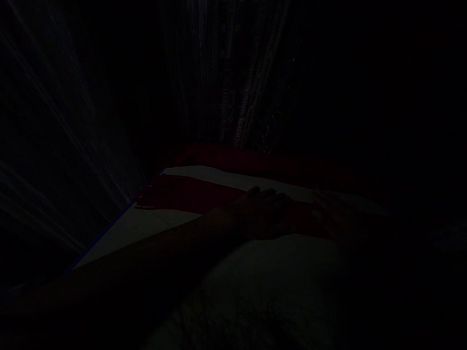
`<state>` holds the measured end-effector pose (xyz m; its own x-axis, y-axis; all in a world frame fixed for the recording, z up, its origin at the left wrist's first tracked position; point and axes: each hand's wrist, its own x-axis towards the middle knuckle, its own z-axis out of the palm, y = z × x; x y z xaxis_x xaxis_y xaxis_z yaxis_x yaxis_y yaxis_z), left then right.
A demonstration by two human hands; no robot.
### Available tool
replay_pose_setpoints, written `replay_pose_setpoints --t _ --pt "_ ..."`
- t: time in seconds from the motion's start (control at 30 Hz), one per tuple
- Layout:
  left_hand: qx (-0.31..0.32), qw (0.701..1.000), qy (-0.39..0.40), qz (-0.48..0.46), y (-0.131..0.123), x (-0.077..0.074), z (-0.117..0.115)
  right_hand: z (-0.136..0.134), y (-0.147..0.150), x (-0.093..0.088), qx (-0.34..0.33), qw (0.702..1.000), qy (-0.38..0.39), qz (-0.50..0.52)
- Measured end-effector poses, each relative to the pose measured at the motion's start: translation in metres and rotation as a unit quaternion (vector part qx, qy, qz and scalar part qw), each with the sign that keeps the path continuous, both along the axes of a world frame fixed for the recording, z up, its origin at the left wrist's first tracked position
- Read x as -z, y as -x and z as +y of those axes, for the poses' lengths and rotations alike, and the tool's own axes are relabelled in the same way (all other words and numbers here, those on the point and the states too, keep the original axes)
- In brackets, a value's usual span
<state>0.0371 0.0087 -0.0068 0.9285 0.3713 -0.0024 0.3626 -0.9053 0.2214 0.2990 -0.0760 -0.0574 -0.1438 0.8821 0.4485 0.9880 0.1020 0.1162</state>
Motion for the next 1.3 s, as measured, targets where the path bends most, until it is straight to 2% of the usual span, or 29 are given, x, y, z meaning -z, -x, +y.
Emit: replay_pose_setpoints --t 0.07,0.13,0.27,0.37,0.43,0.5,0.57,0.63,0.73,0.87,0.93,1.0,1.03,1.13,1.2,1.3 --pt "-0.002 1.000 -0.002 0.004 0.000 0.000 0.000 0.002 0.020 -0.003 0.002 1.000 0.008 0.002" --pt "-0.002 1.000 -0.003 0.004 0.000 -0.001 0.000 -0.001 0.026 -0.001 -0.002 1.000 0.005 -0.004" --pt "0.003 1.000 0.005 -0.005 0.002 -0.001 0.000 -0.014 -0.011 0.012 -0.073 0.996 0.008 -0.057" --pt "0.003 1.000 0.005 -0.008 0.002 -0.001 0.000 -0.015 -0.032 0.016 -0.090 0.993 -0.051 -0.058" --pt "-0.002 1.000 0.003 -0.005 0.002 0.000 0.000 -0.010 -0.024 0.012 -0.065 0.996 -0.045 -0.036" --pt "-0.002 1.000 0.000 -0.005 0.001 0.000 0.000 -0.003 -0.004 0.004 -0.036 0.999 -0.010 -0.010" --pt "0.001 1.000 -0.004 -0.006 0.001 -0.001 -0.001 0.000 0.015 -0.001 -0.023 0.999 0.028 0.004" --pt "0.003 1.000 -0.008 -0.005 0.001 -0.002 -0.001 -0.003 0.020 -0.001 -0.022 0.999 0.037 -0.009" --pt "0.001 1.000 -0.005 0.001 0.002 -0.002 -0.001 -0.013 -0.004 0.010 -0.068 0.995 0.017 -0.064" --pt "-0.002 1.000 0.000 -0.011 0.002 -0.001 -0.001 -0.019 -0.041 0.019 -0.118 0.989 -0.039 -0.084" --pt "0.000 1.000 0.001 -0.015 0.002 -0.001 -0.001 -0.016 -0.035 0.015 -0.088 0.994 -0.015 -0.058" --pt "0.000 1.000 0.004 -0.009 0.002 -0.002 -0.001 -0.011 -0.013 0.005 -0.037 0.999 0.018 0.011" --pt "-0.001 1.000 0.005 -0.006 0.001 -0.002 -0.001 -0.008 0.000 0.001 0.001 0.999 0.009 0.033" --pt "-0.002 1.000 0.004 -0.003 0.001 -0.003 -0.001 -0.001 0.027 -0.006 0.021 0.998 0.032 0.052" --pt "0.001 1.000 0.006 -0.001 0.001 -0.002 0.000 -0.001 0.028 -0.004 0.026 0.998 0.036 0.050" --pt "0.004 1.000 0.007 -0.004 0.001 -0.002 0.001 -0.008 0.010 0.004 0.025 0.999 0.033 0.032"
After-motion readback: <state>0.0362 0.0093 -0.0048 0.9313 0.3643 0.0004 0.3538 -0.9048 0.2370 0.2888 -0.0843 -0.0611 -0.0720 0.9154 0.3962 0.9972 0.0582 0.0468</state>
